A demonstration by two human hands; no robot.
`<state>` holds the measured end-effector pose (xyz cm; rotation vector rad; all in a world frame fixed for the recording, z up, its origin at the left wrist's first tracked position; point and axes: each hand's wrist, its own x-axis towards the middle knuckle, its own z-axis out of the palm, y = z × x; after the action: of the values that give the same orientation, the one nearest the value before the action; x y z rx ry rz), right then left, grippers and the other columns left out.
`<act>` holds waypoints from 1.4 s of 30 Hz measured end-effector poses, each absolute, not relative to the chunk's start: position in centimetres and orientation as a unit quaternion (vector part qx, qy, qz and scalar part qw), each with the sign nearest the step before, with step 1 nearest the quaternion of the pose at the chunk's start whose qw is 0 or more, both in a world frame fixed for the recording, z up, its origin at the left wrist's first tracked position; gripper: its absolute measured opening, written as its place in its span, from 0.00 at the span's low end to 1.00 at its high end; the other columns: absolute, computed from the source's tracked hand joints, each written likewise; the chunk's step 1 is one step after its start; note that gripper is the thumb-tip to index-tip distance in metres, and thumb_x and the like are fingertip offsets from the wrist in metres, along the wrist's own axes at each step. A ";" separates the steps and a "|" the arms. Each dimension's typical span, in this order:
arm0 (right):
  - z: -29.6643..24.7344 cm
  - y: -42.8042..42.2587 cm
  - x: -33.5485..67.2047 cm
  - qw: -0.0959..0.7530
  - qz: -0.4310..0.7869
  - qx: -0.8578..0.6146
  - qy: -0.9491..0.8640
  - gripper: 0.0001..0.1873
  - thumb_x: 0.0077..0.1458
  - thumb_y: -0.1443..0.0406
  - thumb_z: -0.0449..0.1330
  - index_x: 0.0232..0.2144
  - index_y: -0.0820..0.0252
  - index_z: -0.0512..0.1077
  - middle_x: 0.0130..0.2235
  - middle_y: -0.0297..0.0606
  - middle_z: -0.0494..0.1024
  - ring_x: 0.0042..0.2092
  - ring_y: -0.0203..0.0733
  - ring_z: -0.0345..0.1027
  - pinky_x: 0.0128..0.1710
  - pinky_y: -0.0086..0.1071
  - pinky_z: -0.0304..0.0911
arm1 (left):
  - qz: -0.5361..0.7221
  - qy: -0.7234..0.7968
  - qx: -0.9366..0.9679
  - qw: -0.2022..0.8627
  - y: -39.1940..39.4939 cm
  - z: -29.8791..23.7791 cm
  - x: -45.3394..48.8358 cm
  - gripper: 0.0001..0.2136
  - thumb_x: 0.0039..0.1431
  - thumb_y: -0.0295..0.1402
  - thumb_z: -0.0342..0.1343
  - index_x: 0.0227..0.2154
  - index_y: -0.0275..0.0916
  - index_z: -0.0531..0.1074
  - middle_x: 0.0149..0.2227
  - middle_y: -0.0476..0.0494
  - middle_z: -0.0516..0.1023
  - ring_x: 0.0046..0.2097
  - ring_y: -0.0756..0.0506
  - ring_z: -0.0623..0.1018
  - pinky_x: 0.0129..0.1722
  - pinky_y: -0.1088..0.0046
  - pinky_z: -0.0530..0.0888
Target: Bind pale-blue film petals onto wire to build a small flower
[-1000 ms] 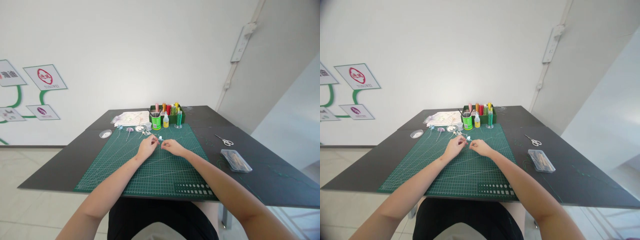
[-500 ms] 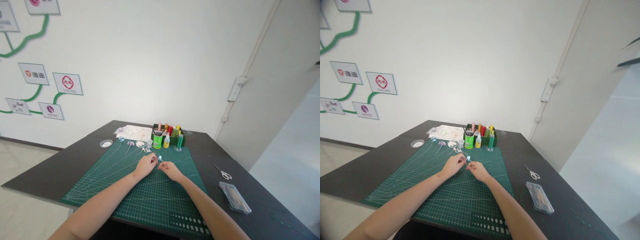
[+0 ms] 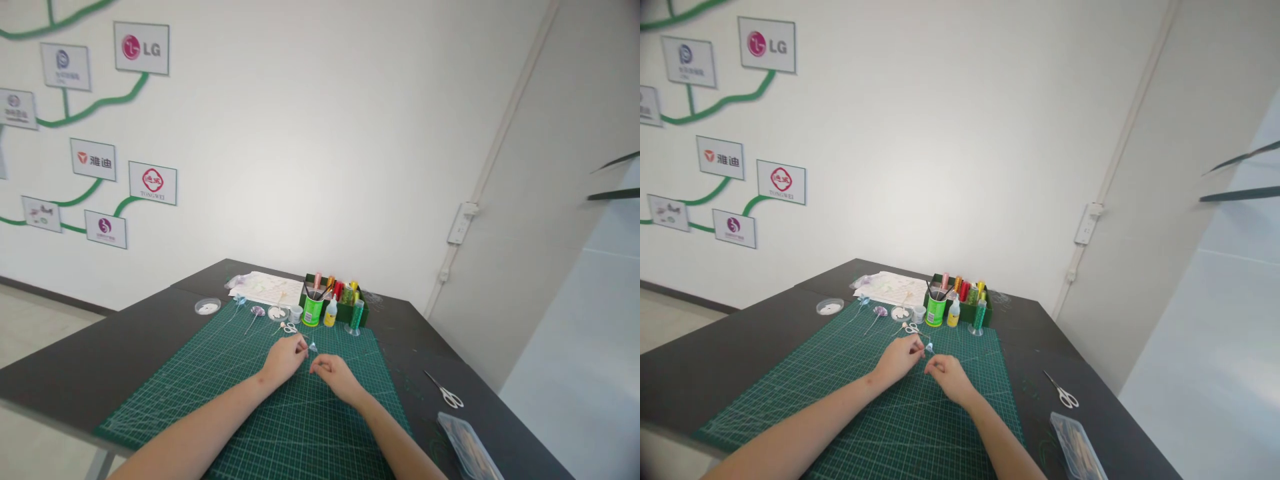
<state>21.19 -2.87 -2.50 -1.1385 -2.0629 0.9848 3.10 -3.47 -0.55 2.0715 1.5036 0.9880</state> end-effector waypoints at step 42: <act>-1.0 -1.9 22.3 0.480 0.361 -0.392 -0.697 0.19 0.51 0.53 0.60 0.30 0.63 0.80 0.29 0.40 0.79 0.32 0.42 0.70 0.31 0.31 0.63 | 0.265 0.445 0.832 0.198 -4.6 -0.7 4.3 0.05 0.53 0.29 0.52 0.30 0.39 0.73 0.32 0.49 0.80 0.35 0.48 0.77 0.35 0.77 0.68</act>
<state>22.26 -1.89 -0.96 -0.9558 -1.6994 0.8818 4.30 -4.56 -0.67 2.3287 1.2450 0.7405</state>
